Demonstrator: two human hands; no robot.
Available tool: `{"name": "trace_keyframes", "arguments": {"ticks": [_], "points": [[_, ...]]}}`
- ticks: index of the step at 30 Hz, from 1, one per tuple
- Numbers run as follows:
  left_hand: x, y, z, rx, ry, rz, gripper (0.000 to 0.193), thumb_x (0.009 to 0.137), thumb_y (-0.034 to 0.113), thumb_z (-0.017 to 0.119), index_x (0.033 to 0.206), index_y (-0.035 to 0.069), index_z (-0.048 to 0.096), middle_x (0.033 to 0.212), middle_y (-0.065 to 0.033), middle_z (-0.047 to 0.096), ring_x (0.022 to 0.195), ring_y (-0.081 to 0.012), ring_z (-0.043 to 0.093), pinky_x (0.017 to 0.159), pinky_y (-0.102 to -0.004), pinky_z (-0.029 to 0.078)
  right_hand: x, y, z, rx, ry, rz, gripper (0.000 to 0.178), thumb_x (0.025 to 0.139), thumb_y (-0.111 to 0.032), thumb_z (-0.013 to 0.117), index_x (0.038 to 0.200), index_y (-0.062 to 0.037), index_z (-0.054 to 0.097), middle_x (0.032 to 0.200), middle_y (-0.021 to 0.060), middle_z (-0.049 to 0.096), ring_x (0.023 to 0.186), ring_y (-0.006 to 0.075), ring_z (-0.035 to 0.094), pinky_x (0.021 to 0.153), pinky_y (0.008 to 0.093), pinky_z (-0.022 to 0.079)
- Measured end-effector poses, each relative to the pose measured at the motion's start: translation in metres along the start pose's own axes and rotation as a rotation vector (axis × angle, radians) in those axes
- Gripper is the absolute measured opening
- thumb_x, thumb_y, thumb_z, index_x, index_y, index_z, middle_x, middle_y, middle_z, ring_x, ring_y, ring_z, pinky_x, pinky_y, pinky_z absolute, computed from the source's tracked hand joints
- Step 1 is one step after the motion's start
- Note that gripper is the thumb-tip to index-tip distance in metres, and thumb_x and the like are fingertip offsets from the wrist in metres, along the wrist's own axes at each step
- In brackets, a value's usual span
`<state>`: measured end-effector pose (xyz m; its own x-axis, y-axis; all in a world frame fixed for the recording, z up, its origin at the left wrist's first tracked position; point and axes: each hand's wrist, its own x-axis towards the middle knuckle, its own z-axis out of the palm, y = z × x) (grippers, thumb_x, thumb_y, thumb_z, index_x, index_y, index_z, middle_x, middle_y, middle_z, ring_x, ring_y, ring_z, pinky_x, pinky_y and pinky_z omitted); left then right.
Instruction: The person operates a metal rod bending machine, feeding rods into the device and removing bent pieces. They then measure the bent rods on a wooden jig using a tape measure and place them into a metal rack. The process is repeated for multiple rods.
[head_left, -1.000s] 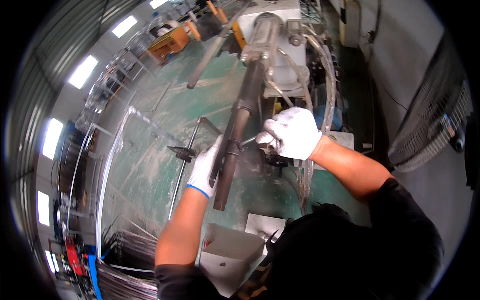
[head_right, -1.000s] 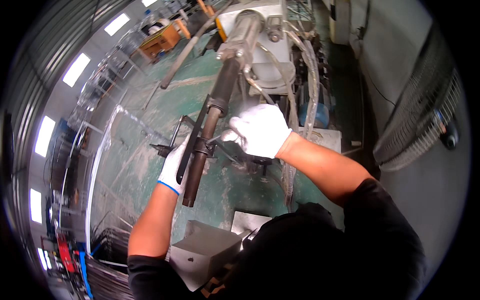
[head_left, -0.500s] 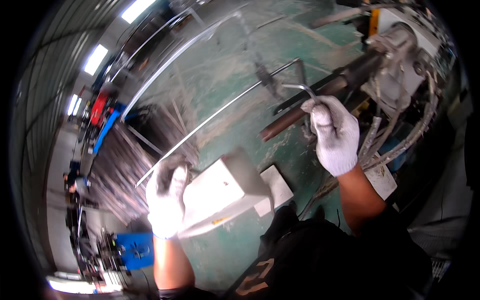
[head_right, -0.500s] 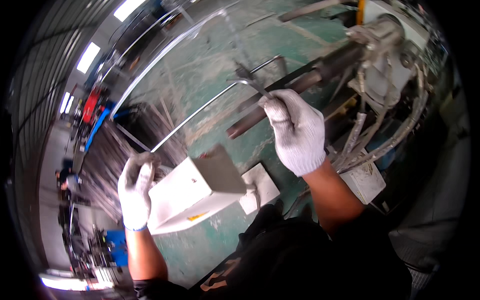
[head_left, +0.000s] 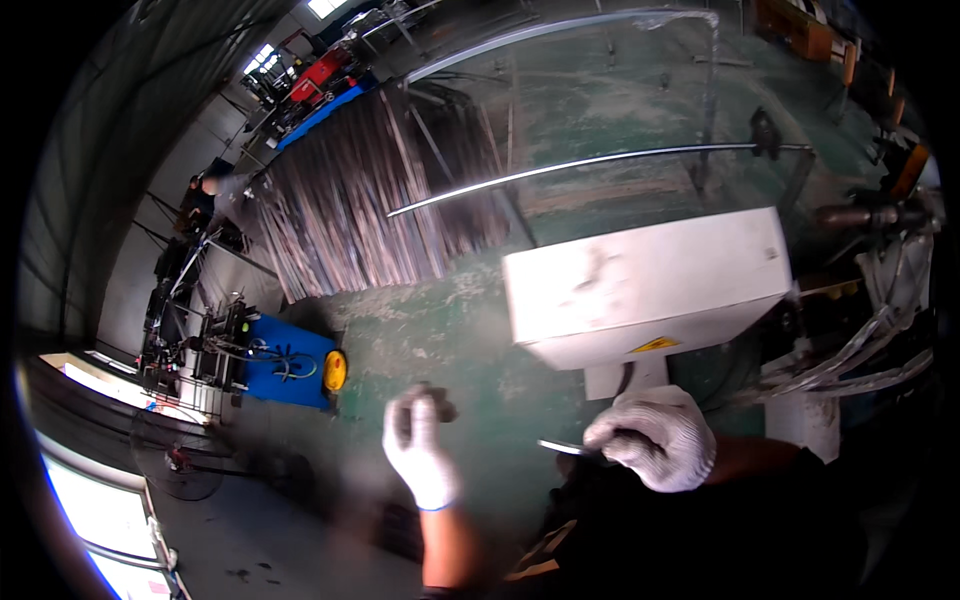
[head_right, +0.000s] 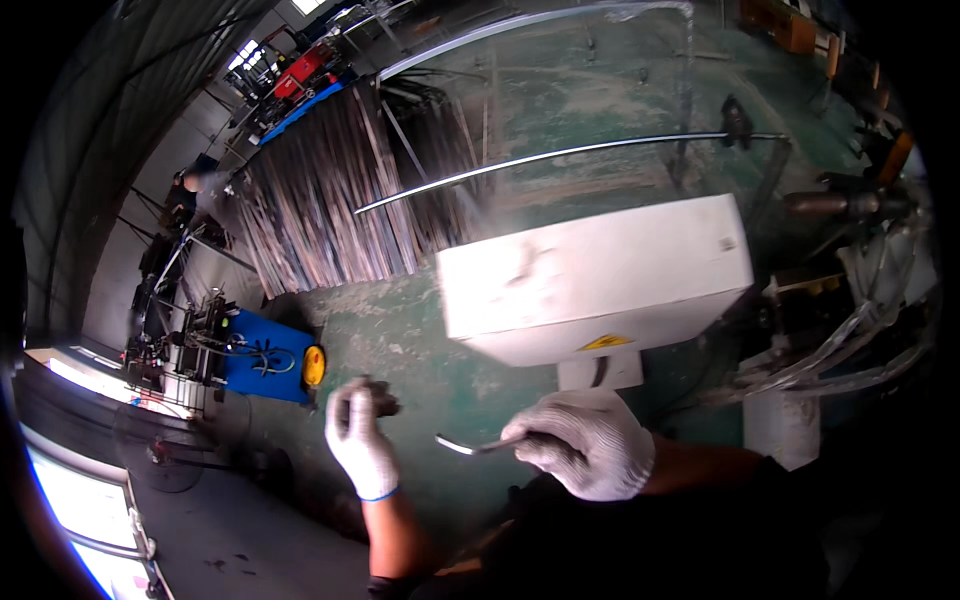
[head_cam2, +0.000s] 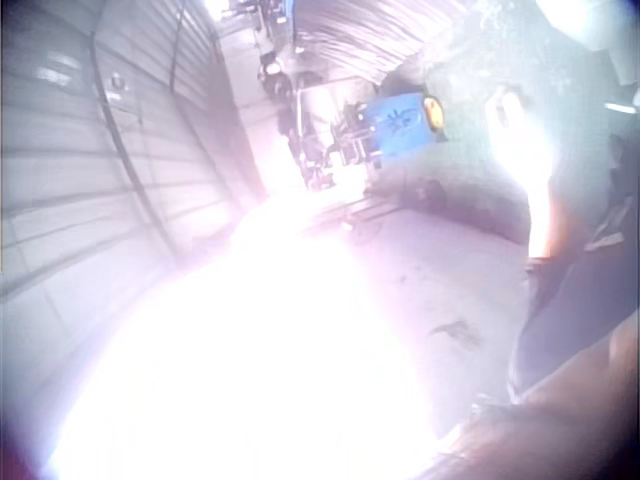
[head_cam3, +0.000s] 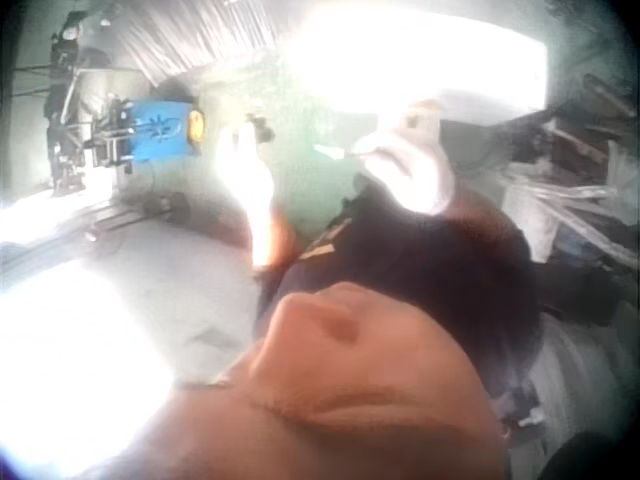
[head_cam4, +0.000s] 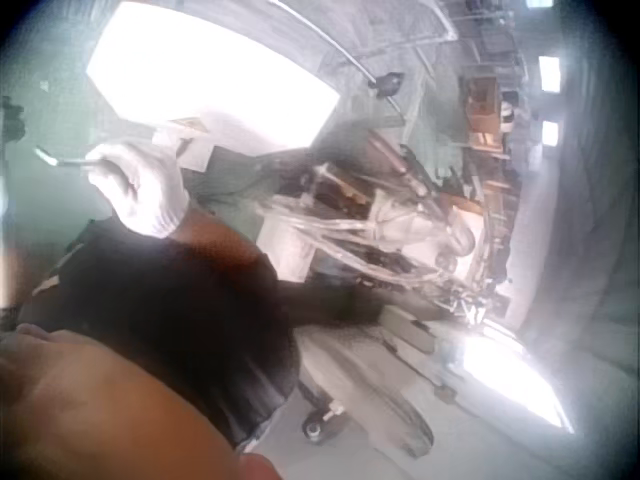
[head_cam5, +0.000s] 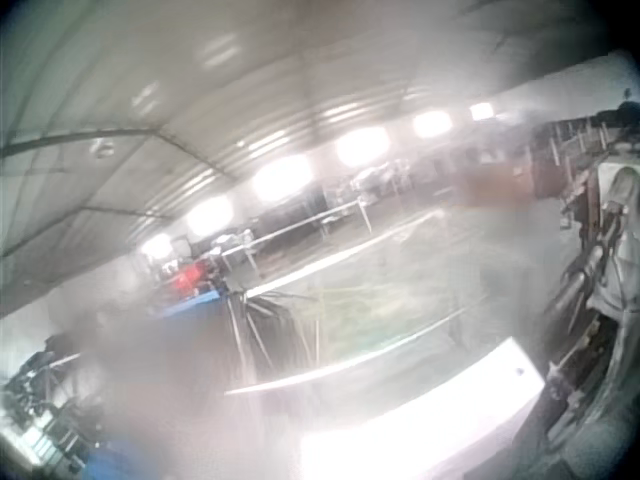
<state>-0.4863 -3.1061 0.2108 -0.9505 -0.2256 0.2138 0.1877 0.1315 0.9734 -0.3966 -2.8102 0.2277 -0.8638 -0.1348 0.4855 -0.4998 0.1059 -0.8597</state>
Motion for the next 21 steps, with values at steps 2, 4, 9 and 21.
{"name": "trace_keyframes", "arguments": {"ticks": [2,4,9,21], "points": [[0.010,-0.033,-0.041,0.026,0.013,-0.108,0.021,0.110,0.014,0.065,0.117,-0.006,0.071,0.098,-0.0160,0.077,0.079,-0.0202,0.071,0.075,-0.0348,0.059,0.034,0.018,0.062,-0.078,-0.069,0.006,0.012,0.100,-0.012,0.077,0.108,-0.0032,0.075,0.089,0.0118,0.076,0.075,0.0309,0.076,0.069,0.0385,0.059],[0.024,-0.073,-0.080,0.021,-0.025,-0.173,0.023,0.111,0.015,0.065,0.119,-0.006,0.071,0.098,-0.0155,0.077,0.075,-0.0193,0.070,0.073,-0.0360,0.060,0.060,0.034,0.115,-0.112,-0.063,0.130,0.014,0.102,-0.018,0.076,0.107,-0.0052,0.076,0.088,0.0124,0.075,0.076,0.0308,0.075,0.069,0.0396,0.059],[0.053,-0.142,-0.170,-0.117,0.023,-0.490,0.022,0.111,0.015,0.065,0.120,-0.004,0.070,0.097,-0.0169,0.077,0.071,-0.0227,0.071,0.068,-0.0383,0.062,0.126,0.087,0.211,-0.169,0.008,0.280,0.020,0.110,-0.028,0.070,0.110,-0.0093,0.075,0.079,0.0110,0.071,0.069,0.0247,0.071,0.065,0.0366,0.056],[0.236,-0.248,-0.202,-0.035,-0.205,-0.600,0.024,0.110,0.015,0.065,0.124,-0.004,0.071,0.101,-0.0156,0.077,0.080,-0.0219,0.073,0.074,-0.0372,0.063,0.360,0.282,0.235,-0.624,0.639,-0.016,0.007,0.100,-0.013,0.078,0.107,-0.0097,0.077,0.081,0.0076,0.074,0.066,0.0187,0.071,0.060,0.0330,0.056]]}}
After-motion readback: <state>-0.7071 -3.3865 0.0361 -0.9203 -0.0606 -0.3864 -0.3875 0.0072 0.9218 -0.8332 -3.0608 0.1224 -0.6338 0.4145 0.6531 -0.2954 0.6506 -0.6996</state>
